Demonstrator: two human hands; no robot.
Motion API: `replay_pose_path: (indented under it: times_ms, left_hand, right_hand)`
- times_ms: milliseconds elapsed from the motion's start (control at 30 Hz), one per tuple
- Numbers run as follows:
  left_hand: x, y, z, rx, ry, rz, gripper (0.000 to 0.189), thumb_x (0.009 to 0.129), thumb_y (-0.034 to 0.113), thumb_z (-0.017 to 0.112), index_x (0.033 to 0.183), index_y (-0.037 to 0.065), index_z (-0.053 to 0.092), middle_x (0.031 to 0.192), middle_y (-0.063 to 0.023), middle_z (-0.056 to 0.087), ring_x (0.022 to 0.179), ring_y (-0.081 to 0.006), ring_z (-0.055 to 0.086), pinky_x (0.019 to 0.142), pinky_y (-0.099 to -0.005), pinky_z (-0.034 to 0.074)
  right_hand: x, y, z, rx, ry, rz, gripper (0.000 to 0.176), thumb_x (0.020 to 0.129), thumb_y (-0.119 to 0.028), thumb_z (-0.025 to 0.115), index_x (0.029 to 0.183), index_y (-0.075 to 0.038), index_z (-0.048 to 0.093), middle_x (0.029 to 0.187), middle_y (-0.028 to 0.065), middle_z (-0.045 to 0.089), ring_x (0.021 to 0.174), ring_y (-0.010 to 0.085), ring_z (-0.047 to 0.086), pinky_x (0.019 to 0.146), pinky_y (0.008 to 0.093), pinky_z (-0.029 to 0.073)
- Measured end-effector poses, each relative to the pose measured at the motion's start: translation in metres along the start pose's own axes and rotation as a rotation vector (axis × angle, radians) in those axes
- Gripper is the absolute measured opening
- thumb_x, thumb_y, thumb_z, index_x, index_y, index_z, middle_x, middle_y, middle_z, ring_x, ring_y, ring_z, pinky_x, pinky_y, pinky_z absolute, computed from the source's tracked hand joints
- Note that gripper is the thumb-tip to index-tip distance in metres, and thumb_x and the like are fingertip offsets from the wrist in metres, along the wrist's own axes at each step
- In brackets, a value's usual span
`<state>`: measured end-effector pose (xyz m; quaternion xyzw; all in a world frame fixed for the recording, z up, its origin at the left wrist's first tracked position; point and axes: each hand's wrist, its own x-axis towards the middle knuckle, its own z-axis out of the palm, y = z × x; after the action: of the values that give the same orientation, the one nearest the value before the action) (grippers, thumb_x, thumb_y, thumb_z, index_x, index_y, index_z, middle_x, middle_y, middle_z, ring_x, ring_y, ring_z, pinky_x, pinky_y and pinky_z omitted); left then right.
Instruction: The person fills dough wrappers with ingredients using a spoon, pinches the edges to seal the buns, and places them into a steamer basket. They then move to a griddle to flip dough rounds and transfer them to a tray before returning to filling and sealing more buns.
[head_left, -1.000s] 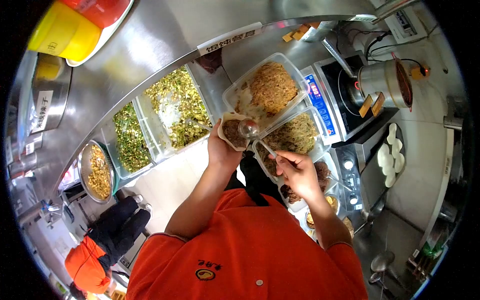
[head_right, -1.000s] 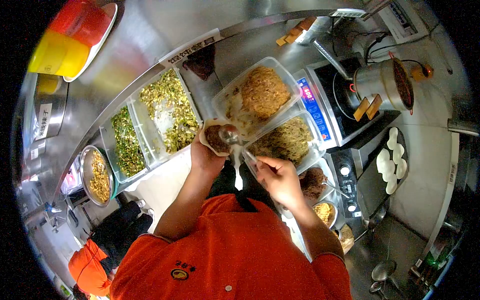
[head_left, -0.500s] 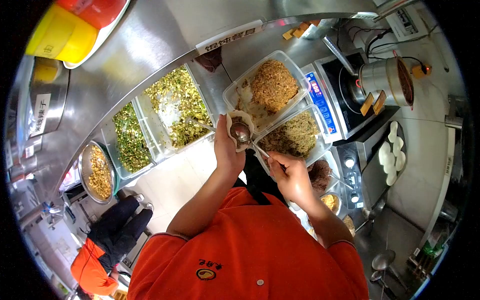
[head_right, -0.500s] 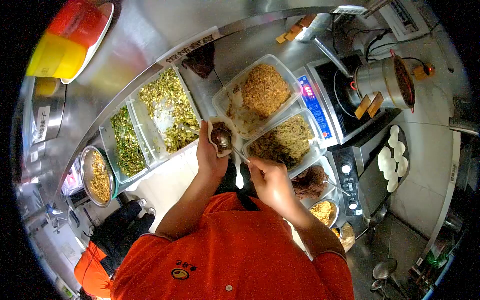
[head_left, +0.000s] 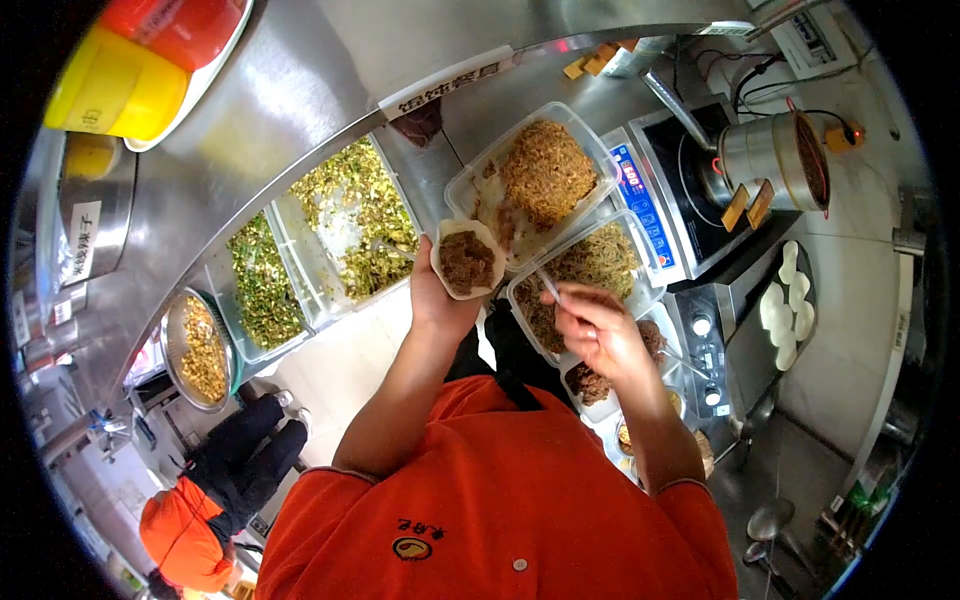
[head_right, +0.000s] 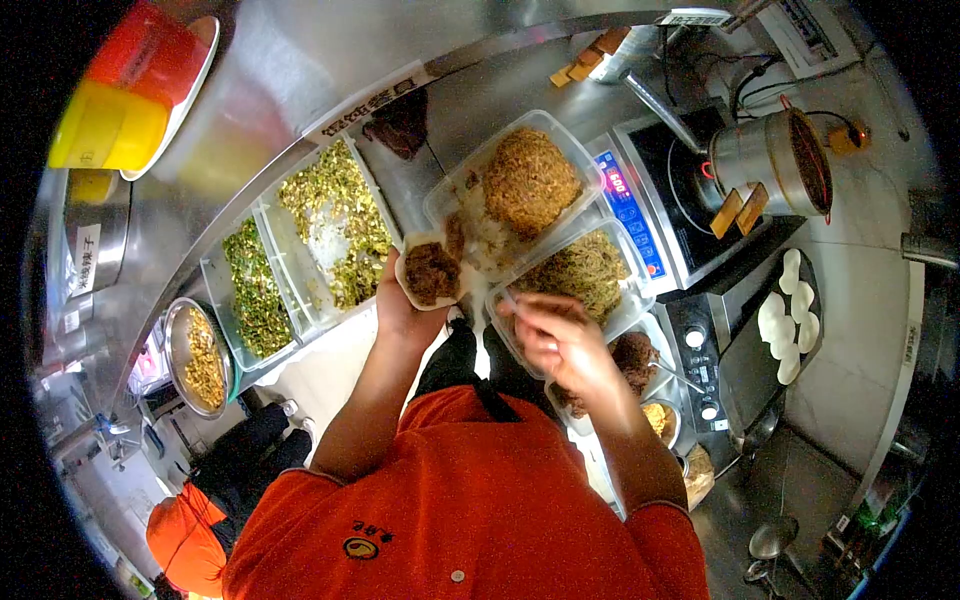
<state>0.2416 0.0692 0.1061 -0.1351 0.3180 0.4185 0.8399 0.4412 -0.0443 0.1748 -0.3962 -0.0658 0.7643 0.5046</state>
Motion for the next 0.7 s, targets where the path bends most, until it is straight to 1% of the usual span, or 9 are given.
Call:
replay_pose_path:
  times_ms: [67, 100, 233, 267, 333, 400, 433, 567, 700]
  left_hand:
    - [0.003, 0.004, -0.011, -0.026, -0.034, -0.004, 0.048, 0.108, 0.043, 0.033, 0.131, 0.008, 0.058, 0.132, -0.0129, 0.061, 0.123, -0.033, 0.056, 0.108, -0.0486, 0.043]
    - [0.002, 0.004, -0.011, -0.003, 0.0, 0.006, 0.052, 0.108, 0.045, 0.029, 0.135, 0.009, 0.056, 0.136, -0.0127, 0.059, 0.127, -0.0326, 0.054, 0.111, -0.0482, 0.041]
    - [0.001, 0.008, -0.015, -0.045, -0.063, 0.034, 0.05, 0.109, 0.043, 0.03, 0.135, 0.009, 0.056, 0.136, -0.0118, 0.058, 0.128, -0.0315, 0.053, 0.112, -0.0476, 0.04]
    - [0.0, 0.009, -0.02, -0.048, -0.052, 0.041, 0.05, 0.109, 0.043, 0.03, 0.135, 0.009, 0.056, 0.136, -0.0118, 0.058, 0.128, -0.0315, 0.053, 0.112, -0.0476, 0.04]
    - [0.005, 0.009, -0.025, -0.059, -0.202, 0.061, 0.045, 0.107, 0.038, 0.033, 0.132, 0.009, 0.057, 0.133, -0.0106, 0.059, 0.124, -0.0305, 0.055, 0.109, -0.0463, 0.042]
    - [-0.006, 0.003, 0.002, -0.029, -0.099, 0.057, 0.044, 0.107, 0.038, 0.036, 0.131, 0.009, 0.058, 0.132, -0.0099, 0.06, 0.122, -0.0293, 0.056, 0.107, -0.0455, 0.043]
    - [-0.009, 0.001, 0.007, -0.04, -0.053, 0.06, 0.044, 0.106, 0.038, 0.037, 0.132, 0.009, 0.057, 0.13, -0.0112, 0.061, 0.12, -0.0308, 0.057, 0.107, -0.0474, 0.042]
    - [-0.013, -0.004, 0.012, 0.001, -0.009, 0.083, 0.045, 0.104, 0.037, 0.041, 0.134, 0.007, 0.056, 0.13, -0.0124, 0.062, 0.122, -0.0322, 0.057, 0.108, -0.0494, 0.041]
    - [-0.013, 0.005, -0.005, 0.194, -0.029, 0.021, 0.046, 0.102, 0.034, 0.039, 0.133, 0.005, 0.056, 0.13, -0.0128, 0.062, 0.123, -0.0321, 0.056, 0.106, -0.0521, 0.043]
  right_hand:
    - [0.031, 0.015, -0.032, -0.579, 0.334, -0.238, 0.024, 0.1, -0.002, 0.055, 0.119, -0.001, 0.069, 0.073, 0.0033, 0.061, 0.05, 0.0056, 0.047, 0.042, 0.0211, 0.037]
    - [0.032, 0.021, -0.037, -0.575, 0.337, -0.236, 0.024, 0.1, -0.002, 0.055, 0.119, -0.001, 0.069, 0.073, 0.0033, 0.061, 0.05, 0.0056, 0.047, 0.042, 0.0211, 0.037]
    - [0.04, 0.033, -0.033, -1.492, 0.561, -0.72, 0.021, 0.102, -0.006, 0.055, 0.114, -0.001, 0.072, 0.066, 0.0026, 0.057, 0.054, 0.0035, 0.05, 0.044, 0.0199, 0.033]
    - [0.03, 0.037, -0.026, -1.49, 0.55, -0.71, 0.021, 0.102, -0.006, 0.055, 0.114, -0.001, 0.072, 0.066, 0.0026, 0.057, 0.054, 0.0035, 0.05, 0.044, 0.0199, 0.033]
    - [0.003, 0.029, 0.009, -0.576, 0.292, -0.249, 0.021, 0.101, -0.006, 0.057, 0.115, 0.002, 0.07, 0.068, 0.0015, 0.056, 0.053, 0.0033, 0.047, 0.043, 0.0199, 0.03]
    - [0.001, 0.027, 0.022, -0.17, 0.188, 0.056, 0.021, 0.101, -0.008, 0.059, 0.116, 0.0, 0.071, 0.069, -0.0021, 0.053, 0.051, 0.004, 0.04, 0.043, 0.0211, 0.029]
    - [0.007, 0.028, 0.028, -0.14, 0.203, 0.095, 0.022, 0.101, -0.009, 0.058, 0.115, 0.004, 0.069, 0.068, -0.0032, 0.047, 0.05, 0.0033, 0.031, 0.043, 0.0207, 0.022]
    - [0.003, 0.022, 0.022, 0.026, 0.1, 0.143, 0.025, 0.1, -0.011, 0.058, 0.116, 0.007, 0.066, 0.067, -0.0038, 0.042, 0.051, 0.003, 0.03, 0.043, 0.0186, 0.021]
    - [-0.001, 0.015, 0.021, 0.033, 0.188, 0.198, 0.023, 0.101, -0.009, 0.056, 0.112, 0.009, 0.065, 0.064, -0.0037, 0.041, 0.049, 0.0025, 0.031, 0.041, 0.0184, 0.021]
